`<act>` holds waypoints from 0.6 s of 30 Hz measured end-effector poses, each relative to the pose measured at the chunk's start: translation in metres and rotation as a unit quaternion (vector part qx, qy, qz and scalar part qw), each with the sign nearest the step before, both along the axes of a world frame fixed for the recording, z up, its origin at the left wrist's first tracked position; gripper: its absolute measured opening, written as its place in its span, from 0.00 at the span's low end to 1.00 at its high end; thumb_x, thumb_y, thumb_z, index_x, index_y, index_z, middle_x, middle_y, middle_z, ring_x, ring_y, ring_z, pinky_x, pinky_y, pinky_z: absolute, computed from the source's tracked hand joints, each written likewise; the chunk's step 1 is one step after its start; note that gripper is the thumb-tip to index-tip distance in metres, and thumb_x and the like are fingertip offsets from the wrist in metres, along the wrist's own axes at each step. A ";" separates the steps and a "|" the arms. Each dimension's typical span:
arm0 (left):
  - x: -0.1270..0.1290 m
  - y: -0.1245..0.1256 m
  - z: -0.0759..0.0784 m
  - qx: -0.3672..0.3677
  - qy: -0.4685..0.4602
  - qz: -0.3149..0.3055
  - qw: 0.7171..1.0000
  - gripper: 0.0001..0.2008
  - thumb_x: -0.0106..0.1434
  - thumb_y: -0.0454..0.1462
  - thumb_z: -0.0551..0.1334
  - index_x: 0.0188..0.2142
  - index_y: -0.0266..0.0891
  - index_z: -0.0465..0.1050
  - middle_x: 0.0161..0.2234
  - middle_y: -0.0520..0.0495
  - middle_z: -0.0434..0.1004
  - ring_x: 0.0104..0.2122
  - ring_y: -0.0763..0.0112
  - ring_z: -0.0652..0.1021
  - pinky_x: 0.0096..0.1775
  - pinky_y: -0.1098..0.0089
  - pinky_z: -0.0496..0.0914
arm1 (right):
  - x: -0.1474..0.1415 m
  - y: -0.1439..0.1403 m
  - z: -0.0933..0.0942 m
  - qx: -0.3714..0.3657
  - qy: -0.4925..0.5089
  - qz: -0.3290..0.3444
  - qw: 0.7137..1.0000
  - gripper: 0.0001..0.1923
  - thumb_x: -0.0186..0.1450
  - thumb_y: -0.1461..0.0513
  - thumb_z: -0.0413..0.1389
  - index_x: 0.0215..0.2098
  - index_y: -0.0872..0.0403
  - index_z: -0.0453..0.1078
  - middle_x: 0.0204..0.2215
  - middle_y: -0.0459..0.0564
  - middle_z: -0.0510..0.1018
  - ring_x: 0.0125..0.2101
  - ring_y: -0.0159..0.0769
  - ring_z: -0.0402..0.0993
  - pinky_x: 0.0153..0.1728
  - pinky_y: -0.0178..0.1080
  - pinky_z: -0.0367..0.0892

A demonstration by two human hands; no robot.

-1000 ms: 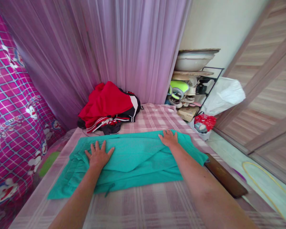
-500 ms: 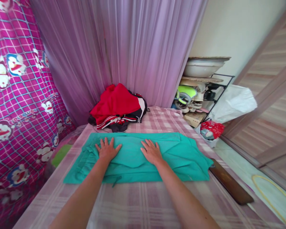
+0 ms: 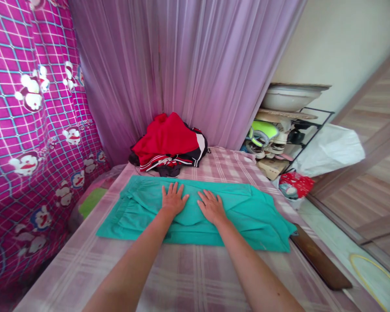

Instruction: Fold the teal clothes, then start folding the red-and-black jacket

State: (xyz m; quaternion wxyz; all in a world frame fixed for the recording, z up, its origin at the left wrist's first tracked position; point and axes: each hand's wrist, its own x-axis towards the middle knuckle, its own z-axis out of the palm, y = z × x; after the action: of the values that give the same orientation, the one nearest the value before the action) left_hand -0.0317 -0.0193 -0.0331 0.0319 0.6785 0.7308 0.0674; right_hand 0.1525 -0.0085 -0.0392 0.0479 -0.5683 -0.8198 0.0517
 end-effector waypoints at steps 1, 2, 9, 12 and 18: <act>-0.012 -0.001 -0.002 0.006 0.009 0.004 1.000 0.33 0.71 0.53 0.44 0.70 0.43 0.55 0.72 0.42 0.50 0.71 0.51 0.52 0.67 0.39 0.40 | 0.000 0.000 0.000 0.000 -0.001 0.000 1.000 0.28 0.75 0.51 0.38 0.71 0.45 0.56 0.71 0.52 0.56 0.70 0.44 0.50 0.67 0.57 0.45; -0.024 -0.002 -0.002 0.010 0.018 0.008 1.000 0.34 0.71 0.54 0.44 0.70 0.42 0.55 0.71 0.41 0.51 0.71 0.50 0.52 0.67 0.39 0.40 | 0.000 0.000 0.000 -0.002 -0.001 0.001 1.000 0.28 0.75 0.51 0.38 0.71 0.45 0.56 0.71 0.52 0.56 0.70 0.44 0.50 0.67 0.57 0.45; -0.091 -0.013 0.002 0.014 0.077 0.048 0.996 0.35 0.70 0.56 0.45 0.69 0.39 0.58 0.71 0.39 0.53 0.70 0.47 0.53 0.67 0.39 0.40 | 0.000 0.001 -0.001 -0.006 -0.006 -0.002 1.000 0.28 0.75 0.51 0.39 0.71 0.46 0.55 0.71 0.51 0.56 0.70 0.44 0.49 0.67 0.56 0.44; -0.100 -0.015 0.004 0.015 0.085 0.062 0.994 0.36 0.70 0.57 0.45 0.69 0.41 0.58 0.71 0.39 0.53 0.70 0.46 0.53 0.67 0.37 0.39 | 0.000 0.000 0.000 -0.006 -0.006 -0.002 1.000 0.28 0.75 0.51 0.39 0.71 0.46 0.55 0.71 0.51 0.56 0.70 0.44 0.50 0.67 0.56 0.44; -0.117 -0.009 0.015 -0.045 0.056 0.104 0.992 0.37 0.68 0.59 0.45 0.71 0.45 0.54 0.72 0.39 0.49 0.70 0.44 0.52 0.64 0.35 0.47 | 0.000 -0.001 0.003 -0.008 -0.003 -0.004 1.000 0.28 0.75 0.51 0.39 0.71 0.45 0.56 0.71 0.51 0.56 0.70 0.43 0.49 0.67 0.55 0.44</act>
State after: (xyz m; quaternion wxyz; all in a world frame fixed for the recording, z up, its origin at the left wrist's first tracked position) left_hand -0.1489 -0.0287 -0.0184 0.0142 0.5994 0.8004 -0.0002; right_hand 0.1524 -0.0095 -0.0363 0.0414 -0.5720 -0.8172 0.0568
